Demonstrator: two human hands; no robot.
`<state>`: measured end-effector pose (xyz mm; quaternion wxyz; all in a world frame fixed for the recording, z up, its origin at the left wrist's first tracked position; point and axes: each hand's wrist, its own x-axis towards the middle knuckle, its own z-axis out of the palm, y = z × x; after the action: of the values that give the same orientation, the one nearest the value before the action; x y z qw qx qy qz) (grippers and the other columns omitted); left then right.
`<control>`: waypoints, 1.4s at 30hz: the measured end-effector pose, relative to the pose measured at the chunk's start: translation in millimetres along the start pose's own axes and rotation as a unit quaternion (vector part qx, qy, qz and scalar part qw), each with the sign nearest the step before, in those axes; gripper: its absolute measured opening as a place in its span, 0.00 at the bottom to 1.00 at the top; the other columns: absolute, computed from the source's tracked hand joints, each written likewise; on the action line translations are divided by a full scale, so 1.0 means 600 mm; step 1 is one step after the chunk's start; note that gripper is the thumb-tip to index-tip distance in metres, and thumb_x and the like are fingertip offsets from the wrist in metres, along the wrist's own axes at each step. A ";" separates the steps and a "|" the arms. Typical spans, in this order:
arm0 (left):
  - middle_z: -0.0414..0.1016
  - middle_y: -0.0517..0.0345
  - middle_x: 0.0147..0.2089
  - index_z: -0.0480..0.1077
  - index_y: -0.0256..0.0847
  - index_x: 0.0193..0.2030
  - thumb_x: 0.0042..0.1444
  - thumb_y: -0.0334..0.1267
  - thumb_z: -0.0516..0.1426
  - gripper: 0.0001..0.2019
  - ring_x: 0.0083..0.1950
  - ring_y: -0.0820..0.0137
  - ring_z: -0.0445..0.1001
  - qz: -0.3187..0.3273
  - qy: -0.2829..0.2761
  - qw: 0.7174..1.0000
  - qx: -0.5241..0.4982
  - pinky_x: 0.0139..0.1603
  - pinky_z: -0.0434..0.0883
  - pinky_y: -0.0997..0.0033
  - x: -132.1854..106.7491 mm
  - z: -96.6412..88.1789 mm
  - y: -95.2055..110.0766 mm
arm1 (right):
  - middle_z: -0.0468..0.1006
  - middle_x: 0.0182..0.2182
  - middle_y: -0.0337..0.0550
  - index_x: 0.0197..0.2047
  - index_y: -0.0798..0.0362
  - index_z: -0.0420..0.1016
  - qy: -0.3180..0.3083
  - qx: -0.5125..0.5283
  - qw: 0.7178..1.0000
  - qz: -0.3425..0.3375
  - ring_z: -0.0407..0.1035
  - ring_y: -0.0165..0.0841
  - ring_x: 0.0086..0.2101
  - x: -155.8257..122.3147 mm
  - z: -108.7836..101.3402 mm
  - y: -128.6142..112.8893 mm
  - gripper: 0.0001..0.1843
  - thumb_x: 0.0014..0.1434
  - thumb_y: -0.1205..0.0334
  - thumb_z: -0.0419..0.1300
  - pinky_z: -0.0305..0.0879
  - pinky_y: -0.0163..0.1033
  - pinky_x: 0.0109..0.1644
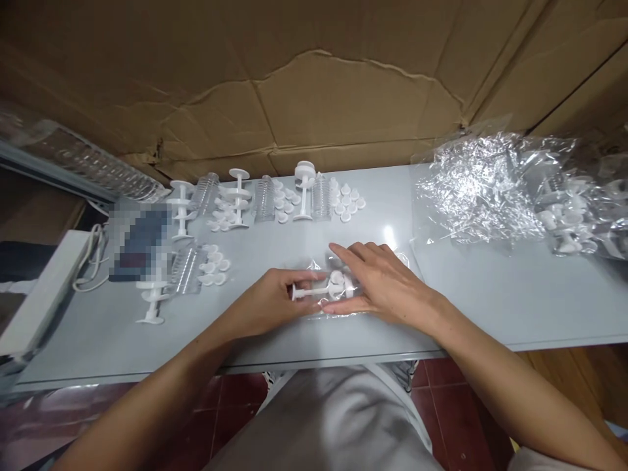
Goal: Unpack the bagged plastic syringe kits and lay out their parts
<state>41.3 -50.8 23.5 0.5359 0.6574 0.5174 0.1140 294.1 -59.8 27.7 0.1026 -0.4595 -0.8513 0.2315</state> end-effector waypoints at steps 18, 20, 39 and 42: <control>0.86 0.59 0.39 0.87 0.48 0.42 0.55 0.57 0.67 0.17 0.43 0.59 0.80 -0.039 -0.008 0.999 -0.012 0.40 0.72 0.67 0.004 0.022 0.016 | 0.84 0.38 0.42 0.42 0.49 0.84 0.019 0.082 0.991 0.102 0.75 0.33 0.34 0.027 -0.023 -0.030 0.14 0.70 0.57 0.57 0.66 0.39 0.37; 0.85 0.60 0.36 0.87 0.46 0.38 0.58 0.56 0.65 0.17 0.39 0.62 0.78 -0.023 -0.016 1.000 -0.015 0.38 0.70 0.68 0.004 0.022 0.017 | 0.84 0.37 0.41 0.38 0.49 0.85 0.023 0.100 0.988 0.114 0.75 0.31 0.33 0.028 -0.025 -0.028 0.15 0.69 0.57 0.57 0.66 0.39 0.37; 0.47 0.70 0.16 0.82 0.41 0.29 0.50 0.57 0.68 0.19 0.20 0.77 0.43 -0.150 -0.154 0.966 -0.145 0.23 0.44 0.72 0.013 -0.086 -0.005 | 0.85 0.52 0.44 0.57 0.47 0.83 0.037 0.117 0.990 0.075 0.80 0.37 0.43 0.021 -0.027 -0.011 0.23 0.71 0.43 0.58 0.73 0.42 0.45; 0.50 0.68 0.17 0.83 0.41 0.30 0.52 0.56 0.68 0.18 0.20 0.77 0.45 -0.147 -0.153 0.970 -0.115 0.24 0.44 0.72 0.010 -0.089 0.002 | 0.85 0.51 0.44 0.58 0.47 0.82 0.033 0.107 0.990 0.088 0.80 0.36 0.42 0.018 -0.032 -0.015 0.24 0.72 0.43 0.56 0.74 0.42 0.45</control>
<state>7.0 -14.6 43.3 0.6916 0.5174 0.5039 -0.0091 289.0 -49.3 48.3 0.1587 -0.5263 -0.7741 0.3139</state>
